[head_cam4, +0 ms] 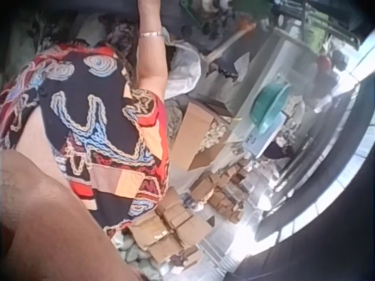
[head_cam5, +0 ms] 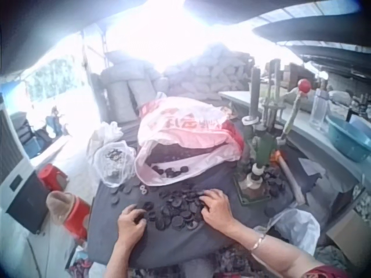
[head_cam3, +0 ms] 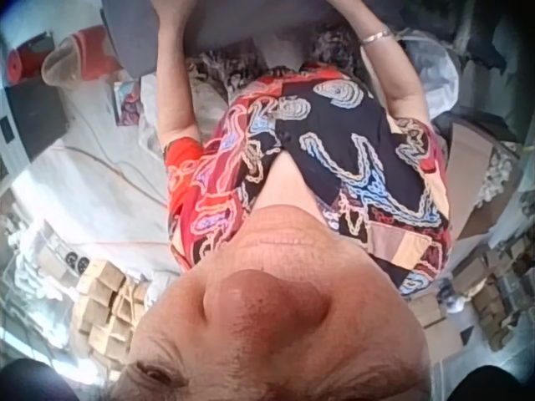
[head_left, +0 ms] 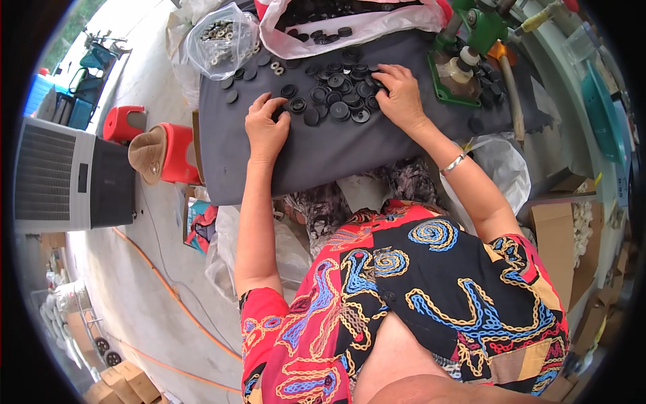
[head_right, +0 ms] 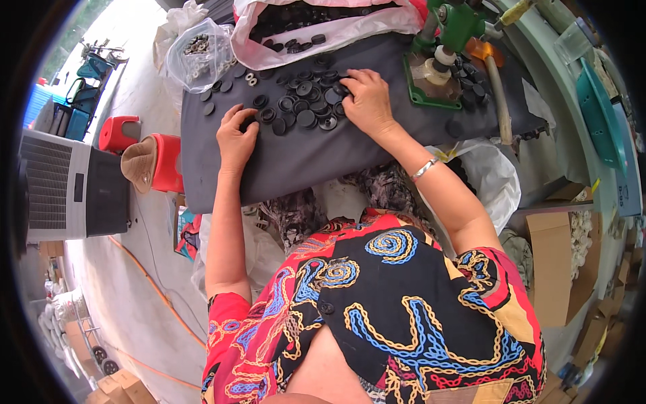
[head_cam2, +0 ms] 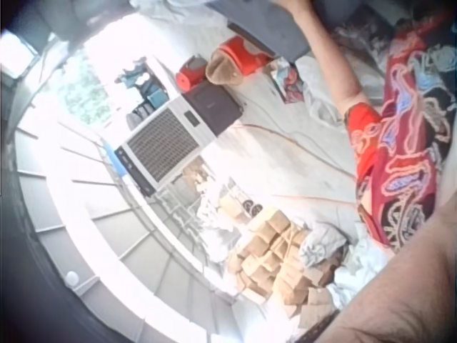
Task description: The person sorts black circular buttons from a large bag onto a grey work surface. They arrange the buttons in rows and occasionally inspect them by picking them up and turning them over. The person also handles a small stack of buttons in their left hand while continuing to sort with their right hand.
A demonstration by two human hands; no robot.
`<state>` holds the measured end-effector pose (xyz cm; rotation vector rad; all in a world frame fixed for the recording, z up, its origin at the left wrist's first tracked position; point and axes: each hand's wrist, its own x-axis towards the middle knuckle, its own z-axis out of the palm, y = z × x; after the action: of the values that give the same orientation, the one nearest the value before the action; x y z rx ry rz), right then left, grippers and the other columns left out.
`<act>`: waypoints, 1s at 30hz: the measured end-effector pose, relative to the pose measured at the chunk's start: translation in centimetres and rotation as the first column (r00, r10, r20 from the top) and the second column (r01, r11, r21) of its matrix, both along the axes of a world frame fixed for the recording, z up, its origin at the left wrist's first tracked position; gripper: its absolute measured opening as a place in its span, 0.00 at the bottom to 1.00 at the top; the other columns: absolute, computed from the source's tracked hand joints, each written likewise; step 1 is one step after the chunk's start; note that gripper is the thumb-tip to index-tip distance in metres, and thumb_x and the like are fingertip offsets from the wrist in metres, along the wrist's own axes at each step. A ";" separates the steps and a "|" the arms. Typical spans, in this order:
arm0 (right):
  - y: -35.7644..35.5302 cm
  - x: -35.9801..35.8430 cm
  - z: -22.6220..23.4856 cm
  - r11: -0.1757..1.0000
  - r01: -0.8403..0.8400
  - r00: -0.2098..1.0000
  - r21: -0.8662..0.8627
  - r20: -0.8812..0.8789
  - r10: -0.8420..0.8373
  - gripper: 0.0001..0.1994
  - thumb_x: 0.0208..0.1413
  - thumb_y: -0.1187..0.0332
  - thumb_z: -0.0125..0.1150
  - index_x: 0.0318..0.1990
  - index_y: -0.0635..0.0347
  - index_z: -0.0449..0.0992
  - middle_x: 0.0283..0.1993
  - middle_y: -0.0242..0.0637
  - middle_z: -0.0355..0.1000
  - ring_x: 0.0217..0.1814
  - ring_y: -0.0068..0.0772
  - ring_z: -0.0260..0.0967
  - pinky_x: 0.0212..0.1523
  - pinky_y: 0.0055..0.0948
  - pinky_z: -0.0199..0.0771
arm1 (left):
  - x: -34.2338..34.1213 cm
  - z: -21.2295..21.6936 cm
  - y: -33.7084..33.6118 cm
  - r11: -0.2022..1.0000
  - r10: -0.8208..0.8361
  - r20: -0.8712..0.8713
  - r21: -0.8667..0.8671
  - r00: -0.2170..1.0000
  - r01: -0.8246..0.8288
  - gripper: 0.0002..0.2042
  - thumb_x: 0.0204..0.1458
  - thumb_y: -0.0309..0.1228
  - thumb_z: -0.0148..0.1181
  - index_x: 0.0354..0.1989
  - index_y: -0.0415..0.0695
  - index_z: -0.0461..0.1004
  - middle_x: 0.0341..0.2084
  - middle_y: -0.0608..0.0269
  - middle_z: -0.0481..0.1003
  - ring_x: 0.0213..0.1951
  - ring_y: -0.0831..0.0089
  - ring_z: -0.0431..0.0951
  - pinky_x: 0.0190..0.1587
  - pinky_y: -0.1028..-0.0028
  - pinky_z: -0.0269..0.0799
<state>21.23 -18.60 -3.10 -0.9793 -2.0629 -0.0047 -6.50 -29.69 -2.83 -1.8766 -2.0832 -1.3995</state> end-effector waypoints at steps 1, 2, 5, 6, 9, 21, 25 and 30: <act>-0.2 0.5 0.1 1.000 0.020 0.998 -0.021 0.063 -0.018 0.17 0.40 0.74 0.57 0.41 0.59 0.79 0.54 0.39 0.72 0.60 0.45 0.63 0.59 0.43 0.63 | -0.3 0.5 -0.8 0.999 -0.030 0.027 -0.037 0.999 0.031 0.15 0.40 0.23 0.60 0.40 0.47 0.81 0.51 0.48 0.74 0.51 0.56 0.75 0.53 0.65 0.71; -0.4 0.7 0.1 0.999 0.006 0.997 -0.032 0.077 -0.003 0.17 0.40 0.74 0.57 0.42 0.60 0.78 0.54 0.40 0.72 0.60 0.45 0.63 0.59 0.43 0.63 | -0.7 0.7 -1.5 0.997 -0.052 0.079 -0.048 0.995 0.056 0.16 0.40 0.22 0.59 0.41 0.46 0.81 0.51 0.49 0.74 0.51 0.56 0.75 0.54 0.66 0.70; -1.2 1.2 0.5 0.996 -0.039 0.991 -0.075 0.126 0.048 0.21 0.40 0.74 0.56 0.47 0.63 0.76 0.56 0.42 0.70 0.61 0.46 0.62 0.61 0.43 0.60 | -1.6 1.0 -3.2 0.992 -0.103 0.180 -0.055 0.978 0.114 0.18 0.40 0.20 0.56 0.44 0.44 0.80 0.52 0.51 0.74 0.53 0.58 0.75 0.55 0.68 0.70; -1.4 1.3 0.7 0.996 -0.055 0.990 -0.073 0.126 0.064 0.22 0.40 0.76 0.55 0.49 0.64 0.74 0.57 0.43 0.69 0.62 0.47 0.62 0.62 0.43 0.60 | -1.8 1.1 -3.6 0.992 -0.107 0.175 -0.043 0.979 0.116 0.19 0.40 0.20 0.56 0.44 0.43 0.79 0.53 0.51 0.74 0.53 0.58 0.75 0.56 0.68 0.69; -1.8 1.6 0.5 0.994 -0.082 0.986 -0.065 0.139 0.091 0.25 0.43 0.76 0.53 0.54 0.65 0.71 0.59 0.45 0.67 0.63 0.48 0.60 0.64 0.43 0.58 | -2.0 1.0 -5.0 0.996 -0.078 0.170 -0.029 0.982 0.084 0.19 0.41 0.20 0.56 0.45 0.42 0.79 0.52 0.53 0.75 0.53 0.59 0.75 0.56 0.69 0.69; -2.5 1.6 0.3 0.991 0.096 0.976 0.089 0.187 -0.111 0.16 0.57 0.66 0.56 0.52 0.62 0.72 0.55 0.42 0.70 0.61 0.47 0.62 0.62 0.50 0.56 | -2.9 0.7 -6.1 1.000 0.014 -0.159 0.005 0.987 -0.013 0.12 0.45 0.22 0.59 0.39 0.44 0.81 0.43 0.55 0.78 0.49 0.57 0.75 0.50 0.64 0.68; -1.7 1.9 -0.1 0.993 0.118 0.991 0.017 0.059 -0.119 0.12 0.55 0.69 0.57 0.46 0.61 0.75 0.48 0.41 0.72 0.55 0.46 0.65 0.58 0.45 0.60 | -1.4 1.1 -4.0 0.993 -0.012 -0.237 0.110 0.972 0.039 0.13 0.48 0.25 0.58 0.42 0.46 0.80 0.46 0.58 0.78 0.52 0.55 0.74 0.52 0.62 0.66; -3.0 0.9 1.8 0.987 0.034 0.997 0.157 0.063 -0.045 0.11 0.51 0.71 0.60 0.42 0.60 0.76 0.45 0.39 0.72 0.52 0.44 0.66 0.56 0.42 0.61 | -0.9 0.1 -1.8 0.998 0.016 -0.431 -0.047 0.902 -0.040 0.14 0.53 0.34 0.57 0.47 0.48 0.78 0.51 0.64 0.76 0.57 0.54 0.70 0.55 0.56 0.62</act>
<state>22.15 -21.56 -1.26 -0.9336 -2.0682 -0.2192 -7.44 -31.45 -2.71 -1.9434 -1.9297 -0.8227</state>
